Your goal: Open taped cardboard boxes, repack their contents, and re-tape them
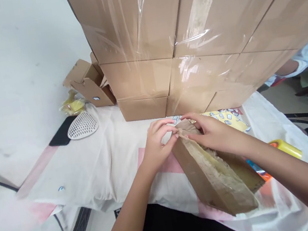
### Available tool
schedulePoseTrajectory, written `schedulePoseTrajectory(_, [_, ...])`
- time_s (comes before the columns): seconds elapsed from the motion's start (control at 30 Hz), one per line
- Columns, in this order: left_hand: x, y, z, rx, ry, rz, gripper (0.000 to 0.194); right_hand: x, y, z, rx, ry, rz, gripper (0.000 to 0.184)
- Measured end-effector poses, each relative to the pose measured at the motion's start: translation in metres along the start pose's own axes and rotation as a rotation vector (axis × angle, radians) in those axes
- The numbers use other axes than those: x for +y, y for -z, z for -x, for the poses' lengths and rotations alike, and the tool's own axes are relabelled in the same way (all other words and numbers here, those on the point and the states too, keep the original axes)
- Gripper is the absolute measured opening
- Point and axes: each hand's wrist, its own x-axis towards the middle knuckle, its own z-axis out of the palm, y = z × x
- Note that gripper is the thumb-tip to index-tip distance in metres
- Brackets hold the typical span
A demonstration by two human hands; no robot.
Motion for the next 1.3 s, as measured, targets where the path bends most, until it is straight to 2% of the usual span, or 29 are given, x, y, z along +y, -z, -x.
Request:
schedulePoseTrajectory(0.1, [-0.001,-0.001,0.003,-0.006,-0.007,0.026,0.018,-0.001,-0.003,-0.011,0.013,-0.060,-0.024,0.044])
schedulePoseTrajectory(0.23, [-0.004,-0.002,0.012,0.019,0.087,0.095,0.007,-0.011,-0.006,-0.019,-0.017,-0.035,-0.029,0.023])
schedulePoseTrajectory(0.27, [-0.004,-0.002,0.013,0.010,0.082,0.073,0.011,-0.014,-0.007,-0.019,-0.017,-0.010,-0.027,0.018])
schedulePoseTrajectory(0.37, [-0.004,0.002,0.015,-0.002,-0.065,-0.062,0.008,-0.018,-0.010,-0.019,0.006,0.059,-0.020,0.012])
schedulePoseTrajectory(0.47, [-0.003,0.004,0.021,0.069,-0.187,-0.144,0.019,-0.013,-0.011,-0.019,0.055,0.058,-0.005,0.011])
schedulePoseTrajectory(0.57, [0.001,0.004,0.030,0.123,-0.214,-0.190,0.021,-0.004,-0.010,-0.022,0.107,0.010,-0.010,0.014])
schedulePoseTrajectory(0.7, [0.011,0.005,0.038,0.147,-0.182,-0.218,0.019,0.002,-0.010,-0.024,0.132,-0.014,-0.039,0.016])
schedulePoseTrajectory(0.9, [0.018,-0.004,0.049,-0.026,-0.148,0.119,0.023,0.002,-0.015,-0.026,0.166,0.006,0.002,0.014])
schedulePoseTrajectory(0.97, [0.018,-0.007,0.055,0.004,-0.142,0.198,0.024,0.002,-0.016,-0.026,0.180,0.003,0.011,0.011])
schedulePoseTrajectory(1.1, [0.023,-0.007,0.066,0.201,-0.100,0.427,0.018,0.004,-0.017,-0.026,0.203,-0.015,0.049,0.009])
schedulePoseTrajectory(1.17, [0.028,-0.006,0.072,0.262,-0.064,0.542,0.017,0.006,-0.017,-0.025,0.225,-0.024,0.052,0.009])
schedulePoseTrajectory(1.23, [0.033,-0.005,0.078,0.236,-0.025,0.609,0.014,0.008,-0.017,-0.025,0.244,-0.025,0.051,0.010])
schedulePoseTrajectory(1.3, [0.038,-0.006,0.082,0.169,0.036,0.618,0.003,0.010,-0.017,-0.026,0.258,-0.025,0.059,0.010])
